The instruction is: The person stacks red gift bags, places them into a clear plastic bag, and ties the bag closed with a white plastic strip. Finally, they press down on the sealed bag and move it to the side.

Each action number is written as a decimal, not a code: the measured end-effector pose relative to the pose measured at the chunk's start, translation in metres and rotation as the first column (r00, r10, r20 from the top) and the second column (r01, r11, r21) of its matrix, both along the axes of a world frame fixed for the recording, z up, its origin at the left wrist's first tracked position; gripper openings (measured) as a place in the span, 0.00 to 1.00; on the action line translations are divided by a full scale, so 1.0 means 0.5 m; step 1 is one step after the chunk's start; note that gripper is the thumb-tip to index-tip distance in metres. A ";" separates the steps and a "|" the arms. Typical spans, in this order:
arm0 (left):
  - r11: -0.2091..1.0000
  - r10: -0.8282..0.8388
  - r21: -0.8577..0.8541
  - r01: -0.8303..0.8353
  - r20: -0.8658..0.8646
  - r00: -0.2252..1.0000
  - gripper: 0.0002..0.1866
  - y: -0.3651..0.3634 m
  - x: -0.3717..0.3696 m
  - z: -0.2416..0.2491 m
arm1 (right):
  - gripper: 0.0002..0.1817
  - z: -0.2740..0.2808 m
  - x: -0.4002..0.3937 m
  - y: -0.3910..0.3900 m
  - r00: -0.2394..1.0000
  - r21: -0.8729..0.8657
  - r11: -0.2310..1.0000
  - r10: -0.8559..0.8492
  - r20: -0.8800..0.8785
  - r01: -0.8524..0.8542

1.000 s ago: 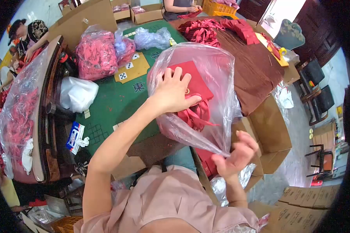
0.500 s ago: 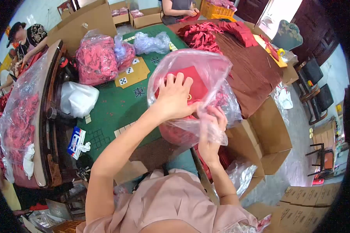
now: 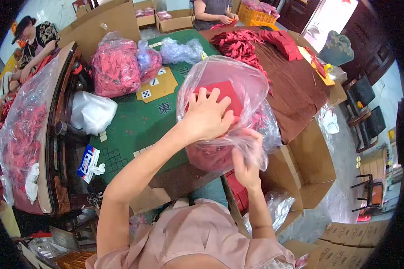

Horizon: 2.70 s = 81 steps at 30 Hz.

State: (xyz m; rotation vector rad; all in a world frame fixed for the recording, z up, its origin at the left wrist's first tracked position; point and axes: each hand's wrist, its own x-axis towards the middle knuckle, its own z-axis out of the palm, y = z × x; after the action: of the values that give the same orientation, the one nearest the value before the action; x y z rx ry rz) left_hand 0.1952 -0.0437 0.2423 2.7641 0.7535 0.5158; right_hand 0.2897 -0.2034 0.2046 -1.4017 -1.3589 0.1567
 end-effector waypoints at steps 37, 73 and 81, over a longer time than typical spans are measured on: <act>0.881 -0.474 -0.222 0.419 -0.402 0.784 0.34 0.100 -0.014 0.123 | 0.08 0.022 -0.020 -0.003 0.993 -0.174 0.984 -0.058 -0.102 0.039; 0.950 -0.313 -0.159 0.269 -0.474 0.823 0.38 0.060 0.016 0.120 | 0.15 0.038 -0.018 -0.047 0.956 -0.216 0.974 -0.119 -0.268 0.061; 0.953 -0.299 -0.106 0.284 -0.483 0.823 0.39 0.066 0.021 0.105 | 0.02 0.041 -0.029 0.011 0.996 -0.057 0.994 -0.094 -0.010 0.093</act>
State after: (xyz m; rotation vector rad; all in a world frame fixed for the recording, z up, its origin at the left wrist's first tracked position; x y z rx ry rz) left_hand 0.2056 -0.0109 0.2949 2.9319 0.3975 -0.2805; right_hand 0.2753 -0.1980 0.2252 -1.5059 -1.2842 0.1424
